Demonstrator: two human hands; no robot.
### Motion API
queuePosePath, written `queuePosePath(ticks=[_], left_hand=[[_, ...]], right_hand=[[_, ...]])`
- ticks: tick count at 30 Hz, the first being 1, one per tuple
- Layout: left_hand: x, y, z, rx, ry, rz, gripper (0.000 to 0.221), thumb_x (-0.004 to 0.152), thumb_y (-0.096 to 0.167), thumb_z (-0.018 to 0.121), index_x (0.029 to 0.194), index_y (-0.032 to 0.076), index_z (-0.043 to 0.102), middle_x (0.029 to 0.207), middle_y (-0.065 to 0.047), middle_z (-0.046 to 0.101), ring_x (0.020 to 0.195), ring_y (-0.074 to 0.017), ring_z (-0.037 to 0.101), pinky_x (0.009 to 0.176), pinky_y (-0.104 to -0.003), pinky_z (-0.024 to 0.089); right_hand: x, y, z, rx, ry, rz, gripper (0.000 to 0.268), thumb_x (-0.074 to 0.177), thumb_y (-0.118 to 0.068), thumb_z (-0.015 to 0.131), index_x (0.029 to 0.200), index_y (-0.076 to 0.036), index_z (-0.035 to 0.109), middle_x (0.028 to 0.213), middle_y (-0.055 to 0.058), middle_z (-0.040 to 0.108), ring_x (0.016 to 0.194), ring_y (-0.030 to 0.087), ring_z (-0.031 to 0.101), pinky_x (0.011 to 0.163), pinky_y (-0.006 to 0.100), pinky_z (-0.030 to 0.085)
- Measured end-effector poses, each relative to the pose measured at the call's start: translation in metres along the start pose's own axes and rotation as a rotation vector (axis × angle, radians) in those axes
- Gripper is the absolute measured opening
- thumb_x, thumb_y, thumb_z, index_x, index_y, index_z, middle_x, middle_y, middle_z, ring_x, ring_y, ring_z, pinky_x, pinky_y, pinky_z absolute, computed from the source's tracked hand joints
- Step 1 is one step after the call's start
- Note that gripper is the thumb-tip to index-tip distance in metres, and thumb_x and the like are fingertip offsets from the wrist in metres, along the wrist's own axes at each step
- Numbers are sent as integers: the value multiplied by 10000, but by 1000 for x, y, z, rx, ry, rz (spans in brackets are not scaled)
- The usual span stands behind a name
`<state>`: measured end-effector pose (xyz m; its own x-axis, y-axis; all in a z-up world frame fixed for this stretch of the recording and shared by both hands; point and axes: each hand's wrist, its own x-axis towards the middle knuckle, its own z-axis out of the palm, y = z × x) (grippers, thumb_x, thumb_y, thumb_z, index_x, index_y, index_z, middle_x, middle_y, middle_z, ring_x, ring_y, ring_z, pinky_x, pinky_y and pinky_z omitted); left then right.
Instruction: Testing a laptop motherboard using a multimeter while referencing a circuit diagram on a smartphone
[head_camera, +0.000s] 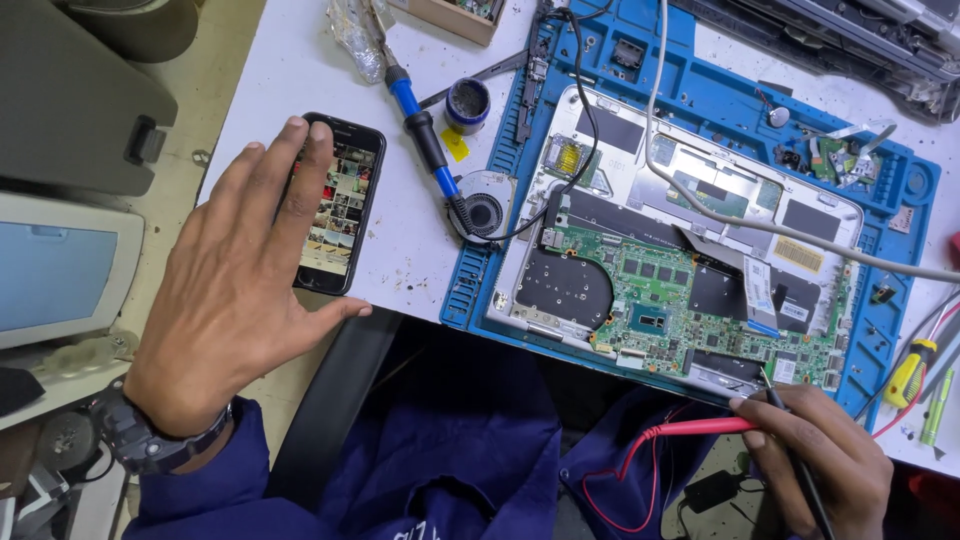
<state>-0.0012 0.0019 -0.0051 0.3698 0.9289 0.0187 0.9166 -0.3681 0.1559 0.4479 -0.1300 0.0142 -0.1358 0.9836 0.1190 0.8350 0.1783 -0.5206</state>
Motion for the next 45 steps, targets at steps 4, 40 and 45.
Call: queuePosePath(ticks=[4, 40, 45], left_hand=[[2, -2, 1, -13, -16, 14, 1412, 660, 700, 799, 1669, 173, -36, 1749, -93, 145, 1545, -403, 285, 1131, -562, 393], [6, -9, 3, -52, 37, 45, 1463, 636, 697, 848, 1677, 150, -23, 1588, -219, 418, 1429, -422, 440, 1095, -565, 430], [6, -8, 0, -59, 38, 56, 1455, 643, 662, 856, 1673, 139, -29, 1608, -200, 393, 1427, -420, 430, 1078, -566, 437]], right_hand=[[-1, 7, 0, -5, -7, -58, 210, 940, -95, 605, 1052, 33, 729, 925, 184, 657, 810, 296, 632, 787, 382, 508], [-2, 11, 0, -21, -13, -68, 222, 941, -111, 609, 1051, 41, 728, 922, 184, 636, 795, 291, 615, 780, 392, 490], [-3, 11, 0, -10, 2, -70, 209, 941, -91, 608, 1059, 27, 733, 966, 192, 656, 828, 291, 647, 809, 371, 516]])
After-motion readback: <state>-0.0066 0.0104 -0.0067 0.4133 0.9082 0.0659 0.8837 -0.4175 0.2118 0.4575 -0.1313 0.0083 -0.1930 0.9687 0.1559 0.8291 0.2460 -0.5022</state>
